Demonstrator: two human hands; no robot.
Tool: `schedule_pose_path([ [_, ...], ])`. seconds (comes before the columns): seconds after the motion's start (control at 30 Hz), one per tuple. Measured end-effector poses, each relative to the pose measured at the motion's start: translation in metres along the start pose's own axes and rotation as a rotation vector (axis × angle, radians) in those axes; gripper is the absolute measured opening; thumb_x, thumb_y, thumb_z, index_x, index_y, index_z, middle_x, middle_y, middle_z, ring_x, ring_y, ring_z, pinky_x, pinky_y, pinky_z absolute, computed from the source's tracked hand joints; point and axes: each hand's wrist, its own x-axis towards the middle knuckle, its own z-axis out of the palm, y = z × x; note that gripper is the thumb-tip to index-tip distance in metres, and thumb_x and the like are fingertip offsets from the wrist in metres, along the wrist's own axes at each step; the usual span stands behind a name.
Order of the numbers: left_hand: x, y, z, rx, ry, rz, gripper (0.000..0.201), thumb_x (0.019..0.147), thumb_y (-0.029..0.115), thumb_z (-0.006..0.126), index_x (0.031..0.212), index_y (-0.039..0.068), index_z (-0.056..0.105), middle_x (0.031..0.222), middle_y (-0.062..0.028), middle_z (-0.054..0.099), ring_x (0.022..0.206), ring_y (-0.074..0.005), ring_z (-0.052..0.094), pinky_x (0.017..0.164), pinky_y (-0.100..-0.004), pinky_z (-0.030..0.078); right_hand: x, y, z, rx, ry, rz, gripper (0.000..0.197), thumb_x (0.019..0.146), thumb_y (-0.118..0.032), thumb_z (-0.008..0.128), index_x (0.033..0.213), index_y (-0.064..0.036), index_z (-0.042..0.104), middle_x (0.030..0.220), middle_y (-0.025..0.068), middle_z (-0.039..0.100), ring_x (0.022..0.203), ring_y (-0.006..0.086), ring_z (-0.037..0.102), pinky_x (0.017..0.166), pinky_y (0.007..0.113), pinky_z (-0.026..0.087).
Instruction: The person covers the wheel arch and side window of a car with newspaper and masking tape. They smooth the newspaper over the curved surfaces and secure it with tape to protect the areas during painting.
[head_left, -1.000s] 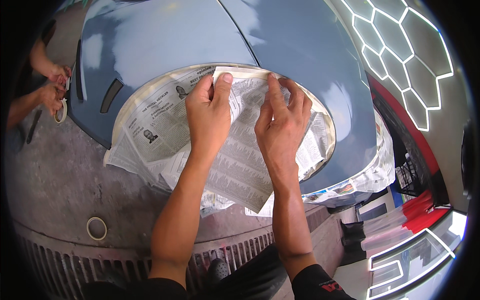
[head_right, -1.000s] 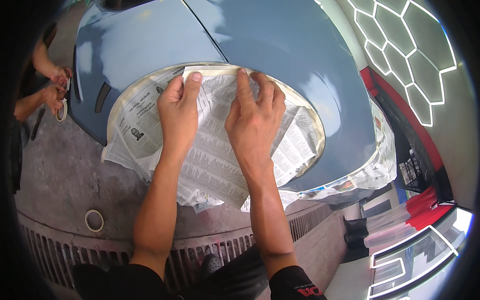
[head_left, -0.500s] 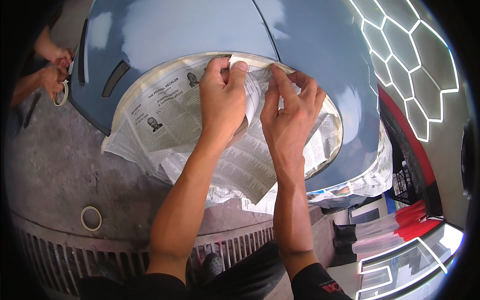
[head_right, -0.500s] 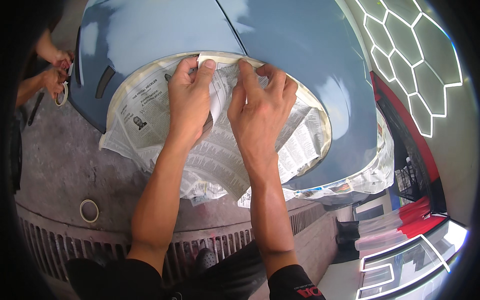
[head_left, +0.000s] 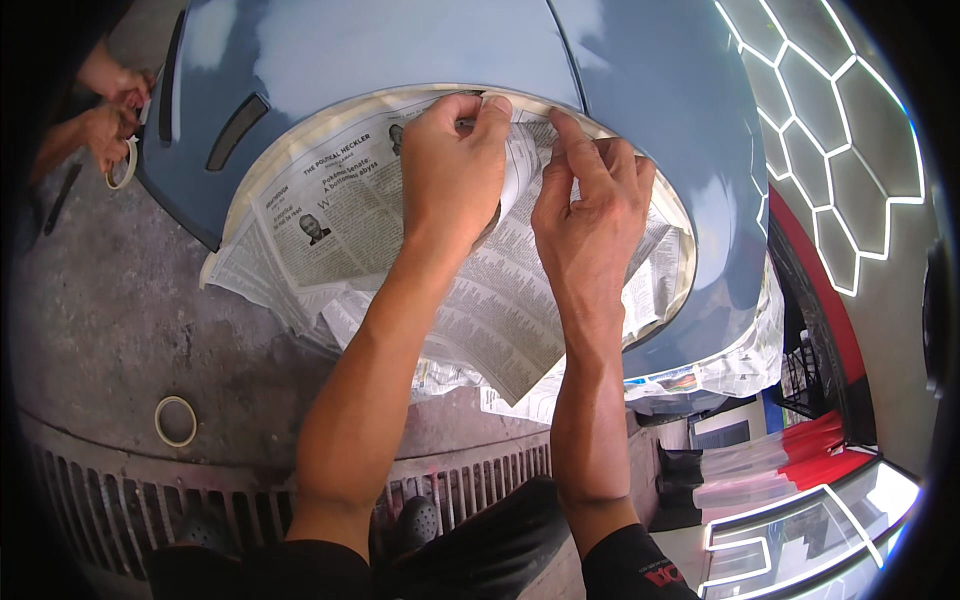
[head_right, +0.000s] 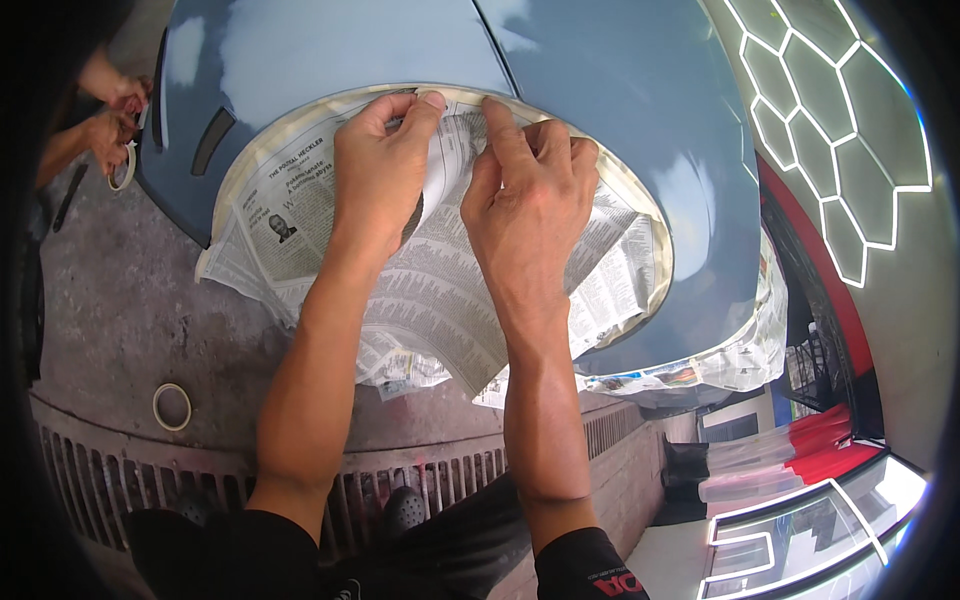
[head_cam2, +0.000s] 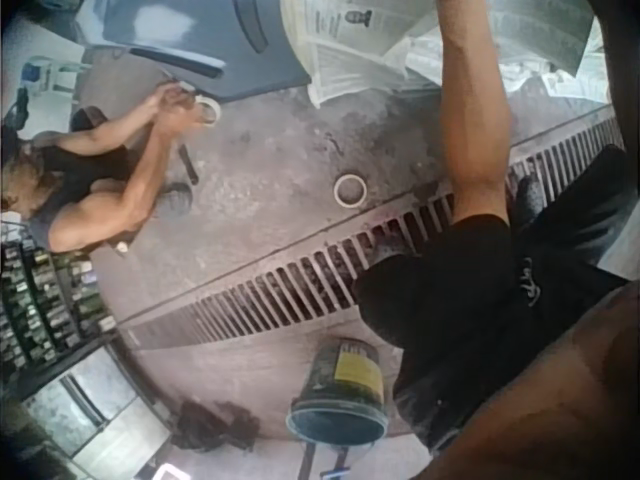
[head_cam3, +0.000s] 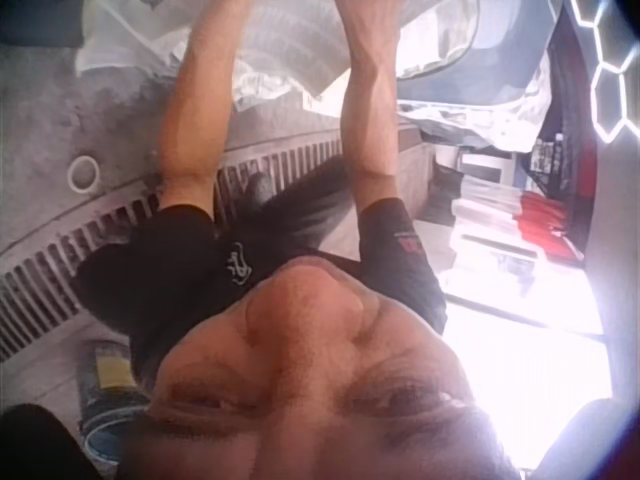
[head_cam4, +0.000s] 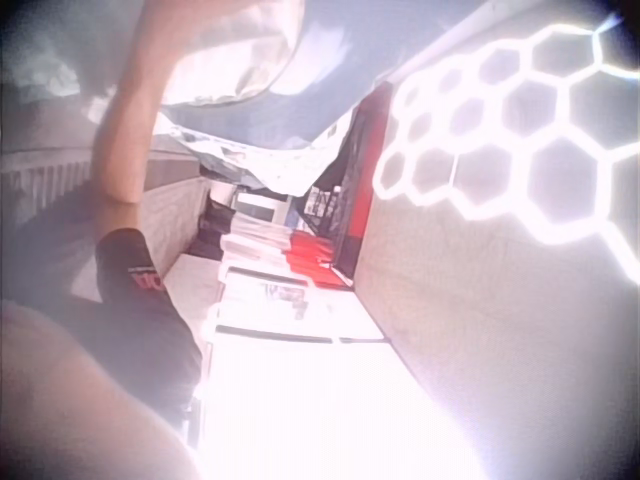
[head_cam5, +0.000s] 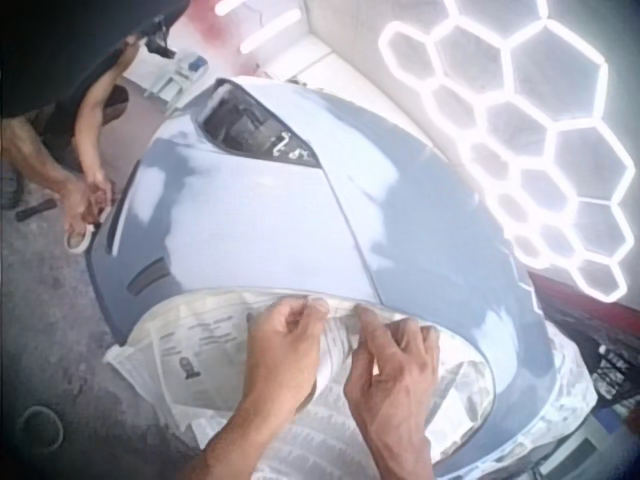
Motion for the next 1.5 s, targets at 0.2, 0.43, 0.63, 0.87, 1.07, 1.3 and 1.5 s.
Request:
schedule_pose_path([
  [0.2, 0.009, 0.014, -0.015, 0.444, -0.016, -0.013, 0.048, 0.104, 0.048, 0.080, 0.084, 0.004, 0.076, 0.074, -0.0074, 0.074, 0.071, -0.0258, 0.070, 0.074, -0.0413, 0.056, -0.001, -0.002, -0.001, -0.010, -0.011, 0.009, 0.037, 0.100, 0.000, 0.074, 0.133, -0.0102, 0.087, 0.093, 0.0077, 0.068, 0.094, 0.0259, 0.058, 0.091, 0.043, 0.053],
  [0.43, 0.013, 0.020, -0.032, 0.627, -0.095, -0.035, 0.058, 0.101, 0.062, 0.074, 0.080, 0.008, 0.075, 0.073, -0.0079, 0.074, 0.073, -0.0293, 0.075, 0.077, -0.0476, 0.058, -0.003, -0.004, -0.001, -0.017, -0.040, 0.030, 0.038, 0.100, 0.001, 0.074, 0.134, -0.0093, 0.086, 0.096, 0.0081, 0.071, 0.095, 0.0255, 0.058, 0.089, 0.043, 0.054],
  [0.63, -0.008, 0.048, -0.056, 0.651, -0.207, -0.059, 0.058, 0.099, 0.059, 0.081, 0.094, 0.001, 0.078, 0.079, -0.0090, 0.074, 0.075, -0.0222, 0.070, 0.072, -0.0416, 0.055, -0.003, -0.004, 0.006, -0.005, 0.001, -0.003, 0.041, 0.093, -0.001, 0.077, 0.133, -0.0105, 0.085, 0.095, 0.0069, 0.067, 0.088, 0.0260, 0.055, 0.086, 0.042, 0.050],
  [0.87, -0.047, -0.006, -0.060, 0.764, -0.010, 0.281, 0.037, 0.105, 0.037, 0.080, 0.109, 0.000, 0.077, 0.104, -0.0162, 0.081, 0.096, -0.0360, 0.075, 0.084, -0.0498, 0.057, -0.003, -0.010, 0.017, 0.060, 0.027, -0.003, 0.038, 0.096, -0.002, 0.076, 0.132, -0.0096, 0.084, 0.099, 0.0089, 0.070, 0.093, 0.0282, 0.062, 0.086, 0.044, 0.053],
  [1.07, -0.033, -0.060, -0.044, 0.884, 0.229, 0.503, 0.031, 0.105, 0.034, 0.082, 0.118, 0.006, 0.073, 0.112, -0.0129, 0.074, 0.112, -0.0368, 0.067, 0.099, -0.0526, 0.048, -0.006, -0.016, 0.029, 0.089, 0.063, 0.052, 0.032, 0.097, -0.015, 0.086, 0.129, -0.0081, 0.084, 0.097, 0.0074, 0.069, 0.088, 0.0276, 0.063, 0.081, 0.043, 0.055],
  [1.3, -0.023, -0.102, -0.043, 0.888, 0.394, 0.913, 0.049, 0.099, 0.030, 0.087, 0.139, 0.012, 0.064, 0.142, -0.0142, 0.059, 0.136, -0.0387, 0.053, 0.111, -0.0577, 0.040, -0.003, -0.021, 0.050, 0.087, 0.204, 0.084, 0.031, 0.094, -0.019, 0.091, 0.122, -0.0073, 0.085, 0.098, 0.0057, 0.070, 0.086, 0.0260, 0.063, 0.075, 0.041, 0.054],
  [1.5, -0.086, -0.146, -0.060, 0.969, 0.084, 0.865, 0.080, 0.095, 0.052, 0.087, 0.162, 0.017, 0.058, 0.171, -0.0198, 0.044, 0.163, -0.0452, 0.035, 0.132, -0.0689, 0.019, -0.003, -0.019, 0.052, 0.166, 0.235, 0.058, 0.027, 0.096, -0.011, 0.090, 0.122, -0.0029, 0.086, 0.114, 0.0125, 0.075, 0.101, 0.0278, 0.070, 0.084, 0.041, 0.060],
])
